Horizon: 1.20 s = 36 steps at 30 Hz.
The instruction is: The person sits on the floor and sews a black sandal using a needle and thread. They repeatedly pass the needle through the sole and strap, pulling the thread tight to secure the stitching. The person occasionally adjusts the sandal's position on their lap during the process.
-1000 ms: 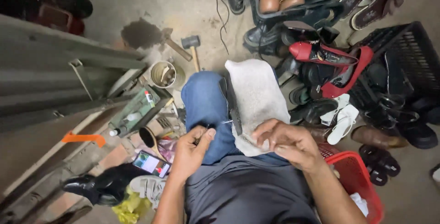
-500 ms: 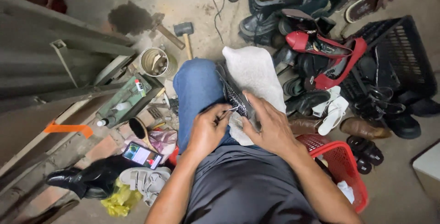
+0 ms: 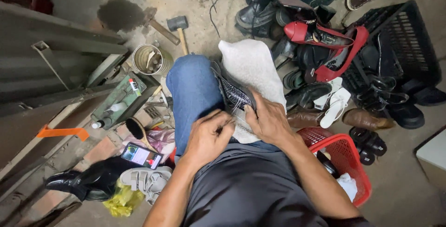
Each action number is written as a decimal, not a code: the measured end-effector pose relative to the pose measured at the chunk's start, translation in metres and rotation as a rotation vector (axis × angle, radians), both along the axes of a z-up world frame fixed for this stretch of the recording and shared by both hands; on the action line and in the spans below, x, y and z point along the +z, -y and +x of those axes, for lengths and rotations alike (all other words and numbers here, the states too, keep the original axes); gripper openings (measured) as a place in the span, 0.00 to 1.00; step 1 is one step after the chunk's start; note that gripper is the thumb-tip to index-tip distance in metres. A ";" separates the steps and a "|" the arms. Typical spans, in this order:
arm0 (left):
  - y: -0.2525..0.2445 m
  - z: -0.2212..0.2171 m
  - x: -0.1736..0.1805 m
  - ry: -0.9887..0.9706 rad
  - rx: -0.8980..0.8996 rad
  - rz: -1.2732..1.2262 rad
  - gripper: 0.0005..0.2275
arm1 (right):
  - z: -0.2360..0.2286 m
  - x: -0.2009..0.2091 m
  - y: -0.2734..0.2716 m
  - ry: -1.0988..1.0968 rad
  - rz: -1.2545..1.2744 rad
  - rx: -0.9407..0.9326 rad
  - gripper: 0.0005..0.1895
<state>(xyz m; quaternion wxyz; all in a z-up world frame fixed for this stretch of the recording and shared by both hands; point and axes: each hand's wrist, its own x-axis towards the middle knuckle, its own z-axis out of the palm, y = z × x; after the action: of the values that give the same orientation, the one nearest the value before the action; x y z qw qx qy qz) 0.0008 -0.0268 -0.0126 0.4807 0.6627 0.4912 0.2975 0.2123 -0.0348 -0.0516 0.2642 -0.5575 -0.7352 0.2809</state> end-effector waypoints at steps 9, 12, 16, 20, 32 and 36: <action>-0.003 0.018 -0.009 -0.301 0.114 0.092 0.17 | 0.006 -0.001 0.002 -0.051 0.023 0.001 0.24; 0.003 0.021 -0.016 -0.447 0.144 0.181 0.14 | 0.006 -0.001 0.002 -0.047 0.053 -0.006 0.24; 0.001 0.029 -0.012 -0.485 0.180 0.266 0.08 | 0.013 -0.005 0.003 -0.074 0.003 -0.034 0.23; 0.000 0.035 -0.013 -0.425 0.187 0.257 0.05 | 0.014 0.005 0.000 -0.144 -0.061 -0.041 0.21; -0.010 0.019 -0.012 0.248 0.094 -0.307 0.04 | 0.027 0.022 0.001 -0.245 -0.135 -0.092 0.12; -0.018 -0.040 0.024 0.263 0.018 -0.336 0.04 | 0.016 0.044 -0.003 -0.280 -0.161 -0.051 0.22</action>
<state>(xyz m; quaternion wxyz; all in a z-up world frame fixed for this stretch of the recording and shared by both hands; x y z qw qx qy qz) -0.0393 -0.0089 0.0116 0.6417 0.5245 0.4726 0.2996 0.2280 -0.0315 -0.0071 0.3257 -0.5505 -0.6520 0.4071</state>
